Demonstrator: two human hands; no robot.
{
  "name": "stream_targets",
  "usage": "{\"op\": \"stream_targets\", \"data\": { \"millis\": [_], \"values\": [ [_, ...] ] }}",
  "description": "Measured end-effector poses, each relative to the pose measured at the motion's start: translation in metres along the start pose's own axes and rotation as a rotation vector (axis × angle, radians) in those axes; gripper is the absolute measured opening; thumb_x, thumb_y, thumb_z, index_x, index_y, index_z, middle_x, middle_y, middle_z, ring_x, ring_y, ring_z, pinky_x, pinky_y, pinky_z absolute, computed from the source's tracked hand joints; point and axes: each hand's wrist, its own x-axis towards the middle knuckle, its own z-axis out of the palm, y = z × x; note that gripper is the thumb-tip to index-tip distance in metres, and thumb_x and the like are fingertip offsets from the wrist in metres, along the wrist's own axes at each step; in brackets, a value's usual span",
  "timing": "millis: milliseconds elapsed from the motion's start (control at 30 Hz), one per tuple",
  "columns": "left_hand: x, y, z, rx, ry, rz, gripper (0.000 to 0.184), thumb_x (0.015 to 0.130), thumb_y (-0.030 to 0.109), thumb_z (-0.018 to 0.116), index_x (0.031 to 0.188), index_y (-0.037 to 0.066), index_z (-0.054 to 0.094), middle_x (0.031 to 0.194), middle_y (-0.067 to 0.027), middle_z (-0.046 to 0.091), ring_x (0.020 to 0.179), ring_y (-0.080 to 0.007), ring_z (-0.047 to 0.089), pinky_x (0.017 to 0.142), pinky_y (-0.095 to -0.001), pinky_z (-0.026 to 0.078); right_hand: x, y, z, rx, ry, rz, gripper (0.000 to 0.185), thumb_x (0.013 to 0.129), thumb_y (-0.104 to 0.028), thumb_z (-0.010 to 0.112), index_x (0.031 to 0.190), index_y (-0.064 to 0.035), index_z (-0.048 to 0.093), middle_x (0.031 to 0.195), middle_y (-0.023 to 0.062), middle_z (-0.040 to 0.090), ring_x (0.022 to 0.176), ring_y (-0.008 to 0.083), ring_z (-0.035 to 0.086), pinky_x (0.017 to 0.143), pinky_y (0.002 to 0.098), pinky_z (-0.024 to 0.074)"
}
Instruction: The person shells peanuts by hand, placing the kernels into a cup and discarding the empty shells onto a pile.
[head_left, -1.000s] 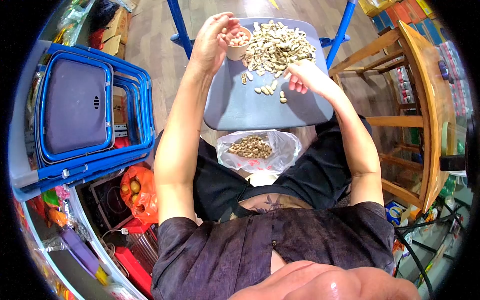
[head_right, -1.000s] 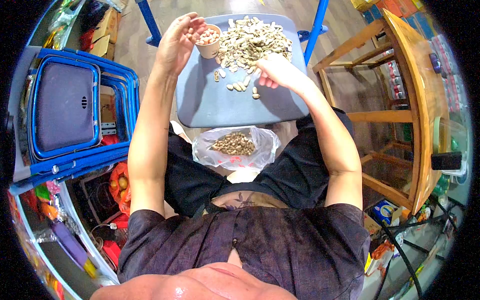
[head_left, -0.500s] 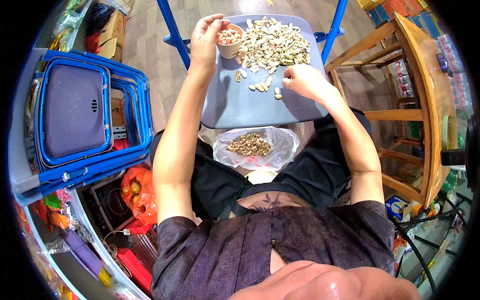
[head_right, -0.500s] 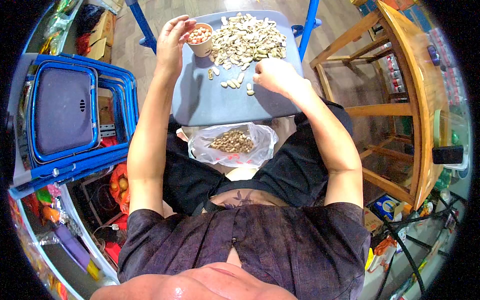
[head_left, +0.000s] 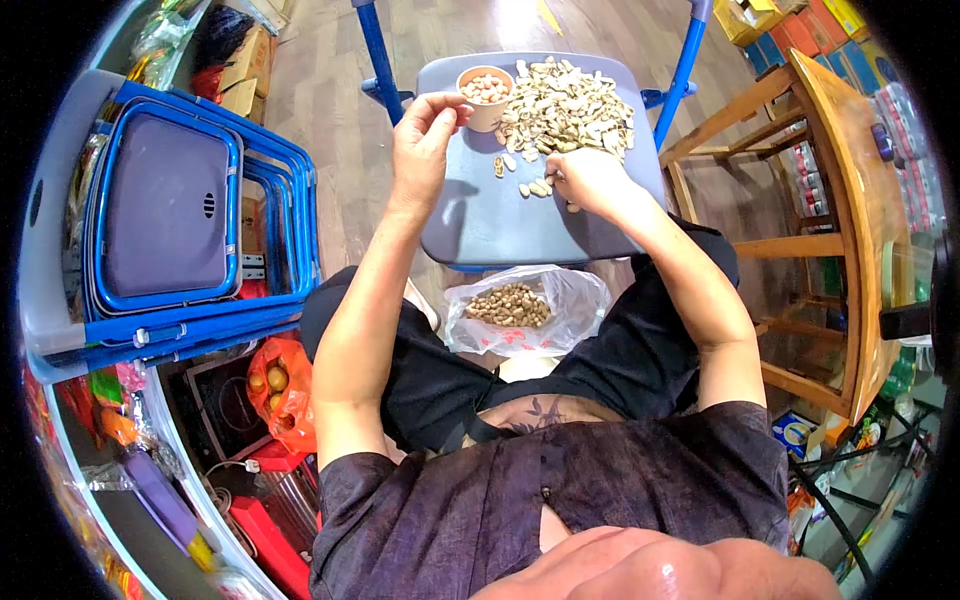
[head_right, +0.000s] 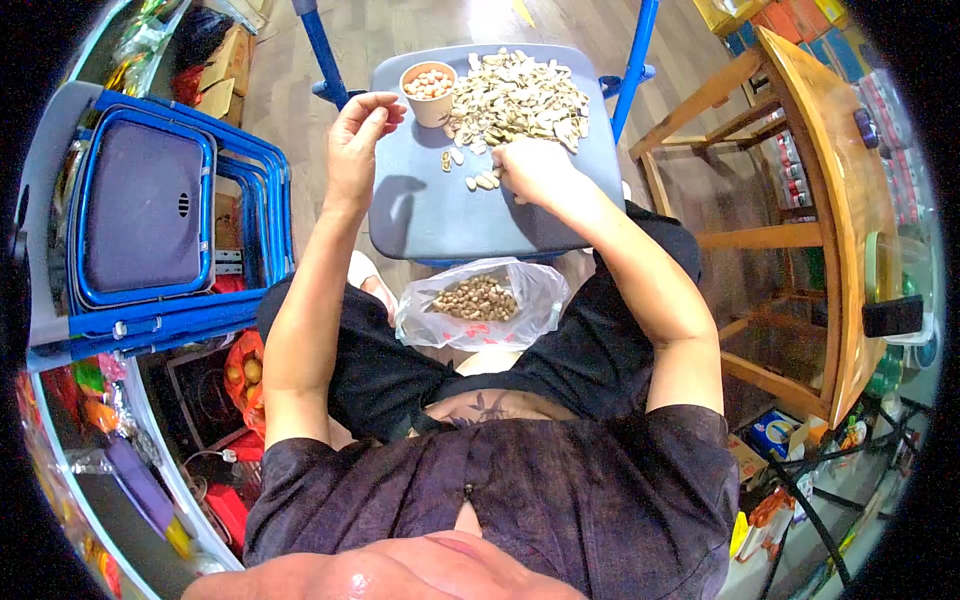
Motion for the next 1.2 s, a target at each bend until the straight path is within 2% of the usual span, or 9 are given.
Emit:
{"op": "stream_targets", "data": {
  "millis": [100, 200, 300, 433, 600, 867, 967, 1033, 1200],
  "values": [
    [-0.006, 0.004, 0.003, -0.035, -0.008, -0.018, 0.015, 0.094, 0.004, 0.049, 0.101, 0.001, 0.062, 0.091, -0.0039, 0.065, 0.086, -0.0105, 0.059, 0.080, -0.0254, 0.047, 0.000, 0.000, -0.010, 0.056, -0.126, 0.073, 0.016, 0.080, -0.015, 0.061, 0.091, -0.0048, 0.065, 0.079, 0.0146, 0.068, 0.073, 0.0262, 0.067, 0.068, 0.0379, 0.0515],
    [-0.018, 0.000, 0.011, -0.039, -0.081, -0.053, 0.015, 0.092, 0.004, 0.050, 0.102, 0.001, 0.061, 0.091, -0.0037, 0.064, 0.085, -0.0100, 0.059, 0.080, -0.0246, 0.047, 0.003, 0.014, -0.013, 0.423, 0.108, -0.134, 0.014, 0.084, -0.018, 0.057, 0.088, -0.0064, 0.065, 0.066, 0.0084, 0.062, 0.062, 0.0151, 0.062, 0.053, 0.0329, 0.0463],
    [-0.033, -0.004, 0.026, -0.095, -0.150, -0.120, 0.015, 0.091, 0.006, 0.054, 0.105, 0.002, 0.060, 0.093, -0.0032, 0.063, 0.084, -0.0095, 0.057, 0.079, -0.0239, 0.047, -0.009, -0.013, -0.046, 1.383, -0.203, 0.125, 0.016, 0.092, -0.023, 0.055, 0.095, -0.0077, 0.061, 0.065, -0.0099, 0.039, 0.055, 0.0011, 0.032, 0.047, 0.0171, 0.0244],
    [-0.042, 0.003, 0.036, 0.118, -0.188, -0.070, 0.027, 0.087, 0.008, 0.062, 0.113, 0.006, 0.057, 0.100, -0.0049, 0.061, 0.083, -0.0111, 0.058, 0.077, -0.0256, 0.048, -0.011, -0.024, -0.055, 1.625, -0.250, 0.100, 0.015, 0.093, -0.020, 0.053, 0.097, -0.0074, 0.060, 0.064, -0.0092, 0.040, 0.053, 0.0016, 0.032, 0.046, 0.0181, 0.0243],
    [-0.043, 0.014, 0.041, 0.262, -0.156, 0.127, 0.046, 0.079, 0.005, 0.067, 0.123, 0.008, 0.052, 0.113, -0.0101, 0.055, 0.091, -0.0181, 0.059, 0.079, -0.0294, 0.049, -0.006, -0.025, -0.051, 1.848, -0.340, 0.090, 0.016, 0.094, -0.022, 0.051, 0.083, -0.0113, 0.055, 0.063, -0.0094, 0.036, 0.052, 0.0021, 0.029, 0.045, 0.0186, 0.0232],
    [-0.031, 0.013, 0.036, 0.584, -0.203, 0.454, 0.028, 0.085, -0.002, 0.059, 0.112, 0.004, 0.062, 0.112, -0.0138, 0.058, 0.096, -0.0219, 0.061, 0.084, -0.0303, 0.047, -0.003, -0.030, -0.051, 1.769, -0.421, 0.129, 0.021, 0.092, -0.023, 0.052, 0.073, -0.0136, 0.049, 0.061, -0.0084, 0.037, 0.049, 0.0033, 0.030, 0.044, 0.0197, 0.0227],
    [-0.033, 0.006, 0.032, 0.580, -0.190, 0.381, 0.023, 0.085, 0.001, 0.062, 0.108, 0.002, 0.062, 0.101, -0.0116, 0.064, 0.091, -0.0188, 0.062, 0.082, -0.0286, 0.048, -0.003, -0.037, -0.053, 1.709, -0.401, 0.134, 0.021, 0.092, -0.024, 0.051, 0.075, -0.0120, 0.051, 0.062, -0.0072, 0.040, 0.050, 0.0040, 0.031, 0.044, 0.0202, 0.0236],
    [-0.035, 0.004, 0.033, 0.310, -0.110, 0.026, 0.017, 0.088, 0.006, 0.063, 0.104, 0.000, 0.064, 0.095, -0.0066, 0.067, 0.087, -0.0132, 0.062, 0.079, -0.0258, 0.048, -0.005, -0.041, -0.053, 1.655, -0.373, 0.129, 0.021, 0.093, -0.024, 0.051, 0.076, -0.0111, 0.052, 0.062, -0.0063, 0.041, 0.050, 0.0041, 0.032, 0.044, 0.0206, 0.0246],
    [-0.036, -0.009, 0.035, 0.018, -0.045, -0.072, 0.015, 0.089, 0.008, 0.064, 0.100, -0.001, 0.066, 0.091, -0.0043, 0.068, 0.080, -0.0071, 0.061, 0.071, -0.0216, 0.049, -0.005, -0.048, -0.029, 0.998, 0.104, -0.149, 0.031, 0.096, -0.032, 0.050, 0.096, -0.0030, 0.060, 0.066, -0.0028, 0.049, 0.060, 0.0057, 0.043, 0.053, 0.0232, 0.0368]
  ]
}}
